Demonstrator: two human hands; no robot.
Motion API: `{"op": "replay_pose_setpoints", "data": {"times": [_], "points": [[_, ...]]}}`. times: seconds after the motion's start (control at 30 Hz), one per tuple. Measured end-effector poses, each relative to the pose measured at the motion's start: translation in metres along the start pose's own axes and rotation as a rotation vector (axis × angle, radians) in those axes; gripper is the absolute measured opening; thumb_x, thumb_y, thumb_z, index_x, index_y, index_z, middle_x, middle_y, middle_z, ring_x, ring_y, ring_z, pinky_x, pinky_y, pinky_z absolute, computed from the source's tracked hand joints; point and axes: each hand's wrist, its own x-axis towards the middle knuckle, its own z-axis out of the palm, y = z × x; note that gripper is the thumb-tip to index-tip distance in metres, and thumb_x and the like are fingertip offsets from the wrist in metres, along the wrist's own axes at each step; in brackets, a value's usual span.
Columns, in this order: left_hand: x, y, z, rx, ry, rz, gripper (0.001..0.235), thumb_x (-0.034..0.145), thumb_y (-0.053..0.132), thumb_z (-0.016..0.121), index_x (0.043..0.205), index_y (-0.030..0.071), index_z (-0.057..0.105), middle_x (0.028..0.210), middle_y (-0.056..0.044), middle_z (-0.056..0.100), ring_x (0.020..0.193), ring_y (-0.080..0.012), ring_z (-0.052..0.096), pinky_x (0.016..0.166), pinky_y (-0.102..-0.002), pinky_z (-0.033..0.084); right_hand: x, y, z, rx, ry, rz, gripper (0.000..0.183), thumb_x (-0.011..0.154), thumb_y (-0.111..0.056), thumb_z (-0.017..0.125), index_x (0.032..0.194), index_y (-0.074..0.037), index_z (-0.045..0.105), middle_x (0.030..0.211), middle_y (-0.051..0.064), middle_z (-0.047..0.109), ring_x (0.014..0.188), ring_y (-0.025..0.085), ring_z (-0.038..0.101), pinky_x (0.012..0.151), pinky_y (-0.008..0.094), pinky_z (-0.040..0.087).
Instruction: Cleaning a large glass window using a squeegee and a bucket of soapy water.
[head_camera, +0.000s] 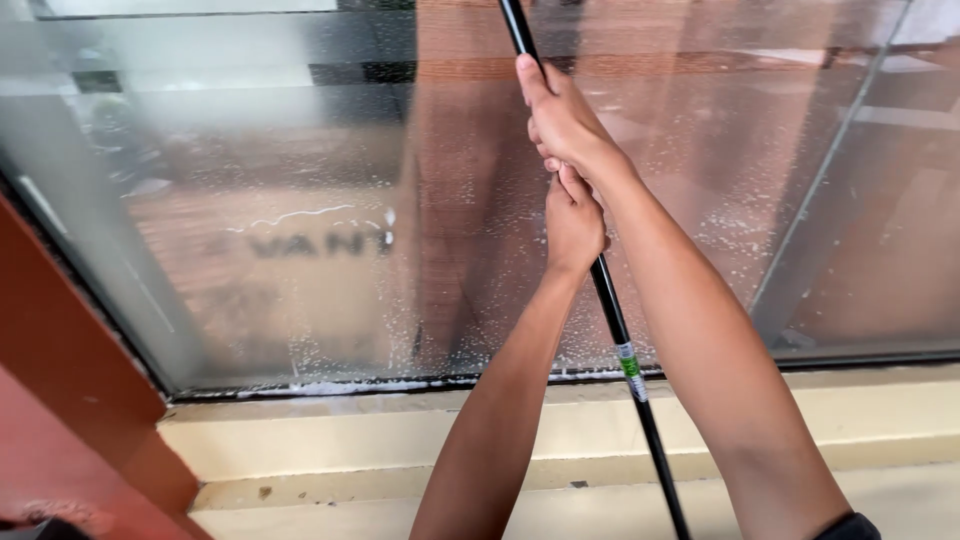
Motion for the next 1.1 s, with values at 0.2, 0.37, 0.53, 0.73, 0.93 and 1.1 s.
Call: {"op": "replay_pose_setpoints", "data": {"times": [0.2, 0.37, 0.53, 0.73, 0.93, 1.1], "points": [[-0.01, -0.054, 0.042, 0.134, -0.096, 0.202, 0.05, 0.112, 0.035, 0.031, 0.118, -0.005, 0.061, 0.095, -0.032, 0.069, 0.093, -0.0515, 0.067, 0.076, -0.056, 0.051, 0.026, 0.086, -0.054, 0.253, 0.176, -0.091, 0.053, 0.105, -0.065, 0.041, 0.093, -0.013, 0.044, 0.063, -0.002, 0.041, 0.046, 0.008, 0.039, 0.038, 0.029, 0.033], [-0.022, -0.058, 0.05, 0.262, -0.228, 0.091, 0.053, 0.109, 0.041, 0.032, 0.12, -0.002, 0.06, 0.1, -0.033, 0.07, 0.098, -0.0524, 0.067, 0.08, -0.057, 0.053, 0.005, 0.108, -0.075, 0.42, 0.311, 0.038, 0.055, 0.1, -0.069, 0.04, 0.088, -0.016, 0.04, 0.055, -0.001, 0.034, 0.039, 0.011, 0.03, 0.034, 0.031, 0.025], [-0.025, -0.03, 0.036, 0.478, -0.399, -0.1, 0.056, 0.106, 0.046, 0.032, 0.123, 0.0, 0.058, 0.104, -0.034, 0.069, 0.1, -0.0539, 0.066, 0.085, -0.06, 0.052, 0.0, 0.128, -0.083, 0.672, 0.394, 0.116, 0.054, 0.095, -0.072, 0.044, 0.085, -0.019, 0.038, 0.054, -0.004, 0.029, 0.036, 0.011, 0.026, 0.032, 0.031, 0.022], [-0.008, -0.01, 0.036, 0.64, -0.546, -0.071, 0.057, 0.107, 0.047, 0.027, 0.119, 0.002, 0.06, 0.102, -0.032, 0.071, 0.097, -0.0519, 0.069, 0.085, -0.061, 0.054, 0.008, 0.142, -0.099, 0.85, 0.498, 0.095, 0.055, 0.099, -0.071, 0.039, 0.083, -0.018, 0.037, 0.057, -0.006, 0.029, 0.04, 0.009, 0.022, 0.033, 0.03, 0.018], [0.009, 0.033, 0.047, 0.76, -0.603, -0.129, 0.06, 0.105, 0.052, 0.023, 0.117, 0.008, 0.063, 0.1, -0.025, 0.075, 0.092, -0.0414, 0.076, 0.079, -0.055, 0.061, 0.027, 0.137, -0.126, 0.906, 0.553, 0.072, 0.056, 0.098, -0.072, 0.036, 0.082, -0.018, 0.037, 0.057, -0.006, 0.029, 0.043, 0.009, 0.022, 0.036, 0.028, 0.019], [0.032, 0.075, 0.053, 0.905, -0.611, -0.096, 0.068, 0.102, 0.061, 0.022, 0.115, 0.015, 0.07, 0.115, -0.012, 0.074, 0.107, -0.0303, 0.072, 0.09, -0.051, 0.056, 0.06, 0.128, -0.151, 1.022, 0.541, 0.004, 0.056, 0.102, -0.071, 0.04, 0.085, -0.017, 0.039, 0.061, -0.005, 0.029, 0.047, 0.01, 0.024, 0.04, 0.029, 0.024]]}}
